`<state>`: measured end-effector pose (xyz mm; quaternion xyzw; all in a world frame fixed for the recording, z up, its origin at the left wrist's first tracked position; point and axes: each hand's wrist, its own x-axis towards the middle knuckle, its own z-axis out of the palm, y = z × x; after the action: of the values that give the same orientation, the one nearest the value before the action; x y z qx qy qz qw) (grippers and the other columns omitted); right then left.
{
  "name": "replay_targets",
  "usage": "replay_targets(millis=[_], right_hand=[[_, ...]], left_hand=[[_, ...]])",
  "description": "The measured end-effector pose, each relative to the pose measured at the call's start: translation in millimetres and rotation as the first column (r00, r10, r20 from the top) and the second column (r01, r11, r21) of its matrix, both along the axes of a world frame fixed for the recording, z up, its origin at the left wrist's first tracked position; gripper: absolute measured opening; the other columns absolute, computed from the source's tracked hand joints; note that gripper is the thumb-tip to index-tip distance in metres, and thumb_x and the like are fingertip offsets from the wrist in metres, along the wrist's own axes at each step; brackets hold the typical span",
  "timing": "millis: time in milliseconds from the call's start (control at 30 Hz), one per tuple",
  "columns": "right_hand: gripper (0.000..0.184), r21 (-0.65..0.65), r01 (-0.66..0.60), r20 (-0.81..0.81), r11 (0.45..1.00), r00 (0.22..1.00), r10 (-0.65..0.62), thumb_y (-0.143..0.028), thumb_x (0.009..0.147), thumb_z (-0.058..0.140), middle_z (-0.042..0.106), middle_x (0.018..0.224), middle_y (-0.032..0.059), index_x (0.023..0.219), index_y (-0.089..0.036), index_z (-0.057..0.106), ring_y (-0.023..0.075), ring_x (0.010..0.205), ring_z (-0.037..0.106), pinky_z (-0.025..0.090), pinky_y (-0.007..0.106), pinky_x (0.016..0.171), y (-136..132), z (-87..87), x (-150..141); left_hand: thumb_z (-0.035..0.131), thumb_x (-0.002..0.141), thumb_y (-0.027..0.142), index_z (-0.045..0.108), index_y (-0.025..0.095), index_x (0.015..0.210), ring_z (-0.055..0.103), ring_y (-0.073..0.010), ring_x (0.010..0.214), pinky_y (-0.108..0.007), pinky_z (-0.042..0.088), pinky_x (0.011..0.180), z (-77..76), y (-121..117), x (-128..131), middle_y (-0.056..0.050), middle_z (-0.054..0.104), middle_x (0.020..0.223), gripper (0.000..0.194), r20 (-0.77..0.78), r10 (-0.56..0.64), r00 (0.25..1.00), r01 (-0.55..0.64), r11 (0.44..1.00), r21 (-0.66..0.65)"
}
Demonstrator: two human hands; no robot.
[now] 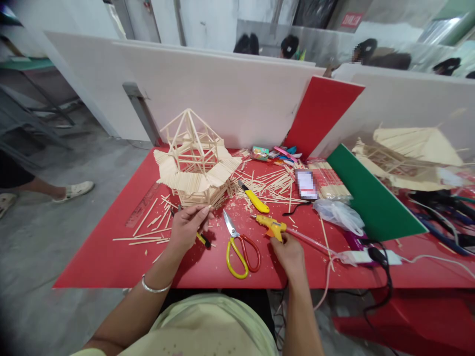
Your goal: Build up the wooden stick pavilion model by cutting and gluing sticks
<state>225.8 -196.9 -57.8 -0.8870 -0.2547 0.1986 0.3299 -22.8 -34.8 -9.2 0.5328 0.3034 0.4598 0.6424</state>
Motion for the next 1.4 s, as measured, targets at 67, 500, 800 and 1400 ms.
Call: replay_targets(millis=[67, 500, 800, 1400], right_hand=[[0.029, 0.145, 0.013, -0.142, 0.989, 0.99, 0.008, -0.043, 0.071, 0.064, 0.062, 0.071, 0.0004, 0.088, -0.02, 0.061, 0.018, 0.062, 0.06, 0.042, 0.028, 0.056, 1, 3.8, -9], [0.043, 0.465, -0.232, 0.151, 0.854, 0.972, 0.182, -0.058, 0.075, 0.069, 0.059, 0.069, -0.0025, 0.092, -0.022, 0.053, 0.0148, 0.058, 0.056, 0.043, 0.027, 0.055, 25, 99.8, -82], [0.038, 0.262, -0.278, 0.661, 0.924, 0.749, 0.037, -0.059, 0.083, 0.061, 0.06, 0.063, -0.0005, 0.081, -0.022, 0.054, 0.016, 0.054, 0.054, 0.036, 0.028, 0.056, 58, 94.0, -84], [0.027, 0.215, -0.305, 0.817, 0.928, 0.577, 0.0, -0.047, 0.087, 0.055, 0.061, 0.068, 0.0015, 0.082, -0.021, 0.055, 0.0182, 0.059, 0.055, 0.033, 0.03, 0.058, 74, 82.1, -75]], left_hand=[[0.072, 0.084, 0.041, 0.075, 0.016, 0.088, 0.051, -0.0056, 0.043, -0.017, 0.038, 0.039, 4.0, 0, -2, -0.003, 0.072, 0.072, 0.025, -0.005, 0.01, 1.0, -0.01, 1.0, 0.006], [0.072, 0.084, 0.041, 0.076, 0.015, 0.089, 0.051, -0.0061, 0.045, -0.017, 0.039, 0.04, 23.0, 1, 1, -0.004, 0.072, 0.074, 0.027, -0.02, 0.084, 0.996, -0.083, 0.994, 0.064], [0.069, 0.086, 0.041, 0.076, 0.016, 0.094, 0.053, -0.0069, 0.046, -0.019, 0.042, 0.043, 26.7, 0, 2, -0.003, 0.073, 0.074, 0.027, -0.077, 0.118, 0.99, -0.111, 0.989, 0.095], [0.064, 0.09, 0.042, 0.074, 0.015, 0.086, 0.054, -0.0078, 0.047, -0.02, 0.042, 0.047, 26.8, 7, 5, -0.003, 0.071, 0.072, 0.028, -0.151, 0.175, 0.973, -0.147, 0.972, 0.181]])
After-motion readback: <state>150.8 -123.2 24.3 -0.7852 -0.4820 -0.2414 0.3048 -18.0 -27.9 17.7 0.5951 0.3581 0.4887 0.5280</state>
